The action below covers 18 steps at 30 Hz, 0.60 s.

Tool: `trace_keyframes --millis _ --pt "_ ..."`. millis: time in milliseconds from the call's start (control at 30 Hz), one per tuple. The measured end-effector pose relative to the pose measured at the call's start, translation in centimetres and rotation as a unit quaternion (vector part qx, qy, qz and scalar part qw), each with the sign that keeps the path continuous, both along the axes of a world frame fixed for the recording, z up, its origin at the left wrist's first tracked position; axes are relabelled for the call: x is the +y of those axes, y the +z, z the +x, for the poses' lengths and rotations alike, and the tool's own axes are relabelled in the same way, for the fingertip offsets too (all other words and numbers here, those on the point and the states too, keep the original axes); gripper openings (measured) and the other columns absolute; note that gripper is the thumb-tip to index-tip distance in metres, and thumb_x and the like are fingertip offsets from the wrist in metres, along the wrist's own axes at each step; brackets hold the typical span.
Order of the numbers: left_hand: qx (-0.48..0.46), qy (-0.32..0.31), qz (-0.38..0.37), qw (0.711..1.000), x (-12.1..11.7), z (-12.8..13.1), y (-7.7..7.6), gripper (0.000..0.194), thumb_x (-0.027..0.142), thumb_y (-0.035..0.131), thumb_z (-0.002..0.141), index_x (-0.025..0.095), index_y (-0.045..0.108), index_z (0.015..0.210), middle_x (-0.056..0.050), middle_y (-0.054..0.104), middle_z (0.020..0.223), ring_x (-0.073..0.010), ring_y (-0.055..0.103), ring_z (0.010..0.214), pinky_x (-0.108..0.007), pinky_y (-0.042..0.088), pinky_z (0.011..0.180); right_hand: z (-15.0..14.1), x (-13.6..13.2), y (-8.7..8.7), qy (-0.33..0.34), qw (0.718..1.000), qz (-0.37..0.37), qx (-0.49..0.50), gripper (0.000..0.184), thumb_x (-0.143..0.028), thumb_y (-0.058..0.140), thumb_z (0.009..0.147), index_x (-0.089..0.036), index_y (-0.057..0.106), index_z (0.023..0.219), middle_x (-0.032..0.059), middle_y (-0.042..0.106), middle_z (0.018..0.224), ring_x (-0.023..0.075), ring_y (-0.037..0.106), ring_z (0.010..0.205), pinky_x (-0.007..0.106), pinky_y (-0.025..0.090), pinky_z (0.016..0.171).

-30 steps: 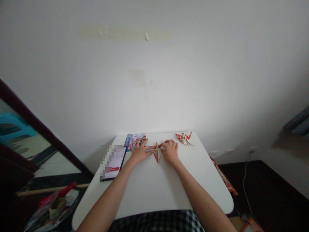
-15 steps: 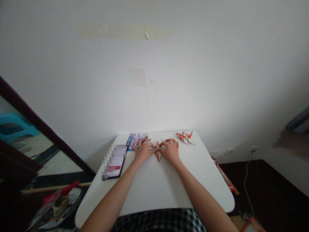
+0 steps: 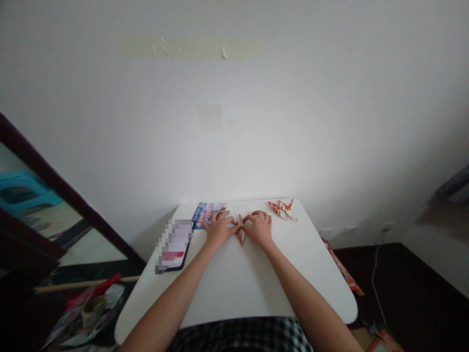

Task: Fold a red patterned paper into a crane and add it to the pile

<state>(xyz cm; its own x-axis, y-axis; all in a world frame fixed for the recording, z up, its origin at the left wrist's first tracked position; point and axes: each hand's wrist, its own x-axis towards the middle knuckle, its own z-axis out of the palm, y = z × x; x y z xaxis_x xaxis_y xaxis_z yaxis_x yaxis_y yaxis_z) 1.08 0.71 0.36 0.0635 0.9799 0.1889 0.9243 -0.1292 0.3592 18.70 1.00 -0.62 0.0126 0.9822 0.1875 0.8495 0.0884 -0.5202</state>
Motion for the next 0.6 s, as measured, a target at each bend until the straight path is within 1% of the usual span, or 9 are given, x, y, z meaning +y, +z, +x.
trace_keyframes --millis 133,267,367,467,600 --pt "-0.017 0.001 -0.026 1.000 0.3 -0.2 0.1 0.022 0.055 0.067 0.090 0.039 0.078 0.100 0.004 0.052 0.158 -0.0386 0.033 0.150 -0.087 0.013 0.113 0.3 0.1 0.1 0.002 1.000 -0.007 0.002 0.021 -0.046 0.076 0.086 -0.041 0.079 0.106 0.0018 0.057 0.137 0.0313 0.040 0.138 0.051 0.025 0.117" --pt "-0.037 -0.010 -0.056 0.998 0.5 -0.9 0.4 0.021 0.053 0.070 0.089 0.038 0.080 0.100 0.007 0.044 0.164 -0.0439 0.026 0.154 -0.087 0.010 0.112 0.9 0.5 0.3 0.011 1.000 -0.028 0.003 0.019 -0.044 0.075 0.087 -0.043 0.079 0.105 0.0006 0.057 0.138 0.0314 0.041 0.137 0.050 0.031 0.113" --pt "-0.040 -0.023 -0.073 0.996 0.6 -1.4 0.5 0.023 0.054 0.070 0.089 0.039 0.080 0.103 0.007 0.040 0.166 -0.0458 0.022 0.156 -0.088 0.008 0.111 1.2 0.7 0.3 0.018 0.999 -0.043 -0.008 0.021 -0.041 0.074 0.088 -0.045 0.078 0.108 0.0002 0.057 0.140 0.0309 0.041 0.137 0.050 0.032 0.113" --pt "-0.035 -0.024 -0.079 0.996 0.7 -1.7 0.6 0.025 0.056 0.070 0.088 0.042 0.080 0.105 0.007 0.037 0.168 -0.0461 0.020 0.157 -0.088 0.008 0.112 1.5 0.9 0.3 0.030 0.998 -0.052 -0.022 0.024 -0.039 0.072 0.089 -0.047 0.077 0.111 0.0000 0.056 0.141 0.0304 0.042 0.137 0.050 0.032 0.113" --pt "-0.027 -0.025 -0.083 0.996 0.7 -1.7 0.6 0.024 0.057 0.068 0.089 0.046 0.080 0.106 0.008 0.036 0.168 -0.0477 0.019 0.157 -0.092 0.005 0.108 1.7 1.1 0.3 0.043 0.997 -0.058 -0.034 0.028 -0.037 0.069 0.090 -0.048 0.076 0.115 0.0002 0.055 0.143 0.0307 0.042 0.137 0.052 0.031 0.114"
